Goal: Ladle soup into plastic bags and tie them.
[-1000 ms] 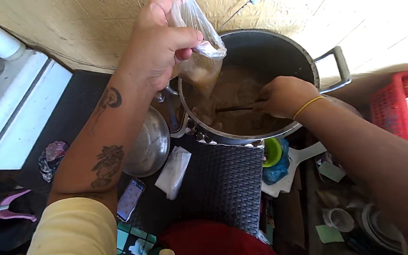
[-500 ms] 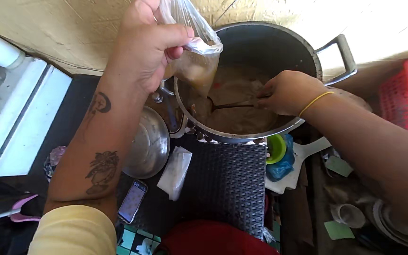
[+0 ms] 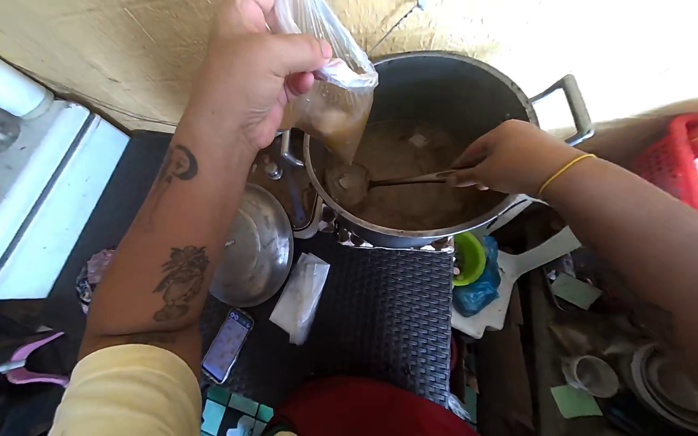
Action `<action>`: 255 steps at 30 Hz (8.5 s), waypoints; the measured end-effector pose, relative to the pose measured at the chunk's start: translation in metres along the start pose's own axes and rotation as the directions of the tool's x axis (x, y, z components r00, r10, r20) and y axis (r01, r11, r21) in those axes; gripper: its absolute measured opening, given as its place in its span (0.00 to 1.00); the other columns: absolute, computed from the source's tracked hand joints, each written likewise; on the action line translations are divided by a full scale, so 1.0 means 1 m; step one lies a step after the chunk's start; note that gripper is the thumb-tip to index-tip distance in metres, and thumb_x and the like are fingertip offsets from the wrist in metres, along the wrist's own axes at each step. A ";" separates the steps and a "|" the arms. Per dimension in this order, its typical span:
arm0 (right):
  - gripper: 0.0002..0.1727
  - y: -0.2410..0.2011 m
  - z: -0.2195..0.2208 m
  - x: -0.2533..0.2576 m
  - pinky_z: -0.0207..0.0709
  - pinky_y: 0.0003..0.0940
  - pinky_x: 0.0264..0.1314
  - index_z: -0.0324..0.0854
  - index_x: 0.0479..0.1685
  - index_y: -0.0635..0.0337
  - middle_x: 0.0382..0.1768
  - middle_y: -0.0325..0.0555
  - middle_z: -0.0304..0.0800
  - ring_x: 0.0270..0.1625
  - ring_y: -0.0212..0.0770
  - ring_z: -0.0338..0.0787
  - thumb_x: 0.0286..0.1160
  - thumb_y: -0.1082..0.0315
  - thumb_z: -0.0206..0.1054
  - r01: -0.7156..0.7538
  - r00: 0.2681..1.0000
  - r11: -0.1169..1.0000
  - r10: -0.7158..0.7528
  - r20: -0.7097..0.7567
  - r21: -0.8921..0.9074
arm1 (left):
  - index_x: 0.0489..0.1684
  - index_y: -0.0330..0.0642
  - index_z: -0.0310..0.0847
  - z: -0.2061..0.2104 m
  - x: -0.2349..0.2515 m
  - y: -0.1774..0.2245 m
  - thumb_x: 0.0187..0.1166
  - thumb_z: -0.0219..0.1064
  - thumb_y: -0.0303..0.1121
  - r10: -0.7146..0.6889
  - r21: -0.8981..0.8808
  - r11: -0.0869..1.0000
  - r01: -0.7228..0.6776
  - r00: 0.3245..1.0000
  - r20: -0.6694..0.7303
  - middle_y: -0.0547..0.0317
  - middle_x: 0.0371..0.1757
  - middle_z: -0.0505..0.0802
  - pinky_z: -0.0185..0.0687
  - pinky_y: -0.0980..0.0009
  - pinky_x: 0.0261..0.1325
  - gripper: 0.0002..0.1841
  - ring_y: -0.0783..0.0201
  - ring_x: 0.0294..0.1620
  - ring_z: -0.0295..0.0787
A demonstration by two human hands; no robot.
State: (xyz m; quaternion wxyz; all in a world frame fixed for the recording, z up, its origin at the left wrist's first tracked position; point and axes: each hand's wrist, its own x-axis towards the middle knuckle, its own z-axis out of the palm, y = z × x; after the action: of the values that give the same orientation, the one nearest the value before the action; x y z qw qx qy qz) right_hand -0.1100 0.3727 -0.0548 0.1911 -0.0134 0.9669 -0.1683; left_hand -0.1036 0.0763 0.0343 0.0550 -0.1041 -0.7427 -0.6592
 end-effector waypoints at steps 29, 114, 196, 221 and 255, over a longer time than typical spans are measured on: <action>0.12 -0.057 -0.097 -0.109 0.74 0.79 0.44 0.93 0.49 0.52 0.42 0.65 0.92 0.49 0.72 0.89 0.76 0.57 0.75 0.010 0.904 0.959 -0.130 -0.407 -0.284 | 0.98 0.45 0.35 0.071 0.015 -0.082 0.57 0.76 0.12 -0.295 0.056 0.954 0.296 0.955 -0.012 0.40 0.90 0.61 0.87 0.67 0.45 0.63 0.57 0.52 0.87; 0.04 -0.094 0.044 -0.065 0.81 0.64 0.39 0.86 0.37 0.68 0.44 0.65 0.91 0.51 0.67 0.92 0.73 0.75 0.67 0.008 1.000 0.909 -0.013 -0.009 -0.416 | 0.94 0.39 0.46 0.023 -0.006 -0.028 0.65 0.72 0.11 -0.096 -0.050 0.994 0.093 0.994 -0.061 0.47 0.76 0.76 0.82 0.78 0.35 0.51 0.67 0.41 0.85; 0.13 -0.032 -0.004 -0.056 0.64 0.79 0.67 0.91 0.46 0.66 0.59 0.69 0.87 0.73 0.73 0.77 0.83 0.68 0.61 -0.009 0.920 0.933 -0.134 -0.367 -0.361 | 0.96 0.44 0.41 0.076 -0.055 -0.053 0.65 0.71 0.10 0.046 -0.389 0.919 -0.069 0.997 -0.066 0.47 0.91 0.61 0.85 0.72 0.36 0.55 0.67 0.40 0.86; 0.18 -0.012 0.175 -0.221 0.85 0.40 0.47 0.78 0.67 0.60 0.55 0.47 0.88 0.48 0.39 0.89 0.90 0.57 0.61 0.115 0.948 0.760 -0.275 0.158 0.639 | 0.98 0.48 0.38 0.071 -0.375 -0.047 0.62 0.72 0.08 -0.131 -0.239 0.959 0.152 0.986 0.104 0.45 0.78 0.79 0.86 0.71 0.28 0.59 0.67 0.23 0.84; 0.35 0.034 0.249 -0.248 0.85 0.51 0.53 0.77 0.68 0.69 0.54 0.64 0.85 0.49 0.53 0.88 0.57 0.72 0.87 0.599 0.754 0.698 -0.656 0.015 0.392 | 0.65 0.26 0.82 0.108 -0.489 -0.114 0.80 0.60 0.17 -0.358 0.185 0.895 0.405 0.902 -0.240 0.37 0.65 0.90 0.92 0.58 0.54 0.17 0.55 0.46 0.95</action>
State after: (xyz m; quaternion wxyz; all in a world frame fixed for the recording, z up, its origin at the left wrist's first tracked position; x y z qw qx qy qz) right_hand 0.2142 0.3473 -0.1928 0.1949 -0.3205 0.8374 -0.3976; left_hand 0.3522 0.1304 -0.1970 0.0098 0.1180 -0.8106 -0.5735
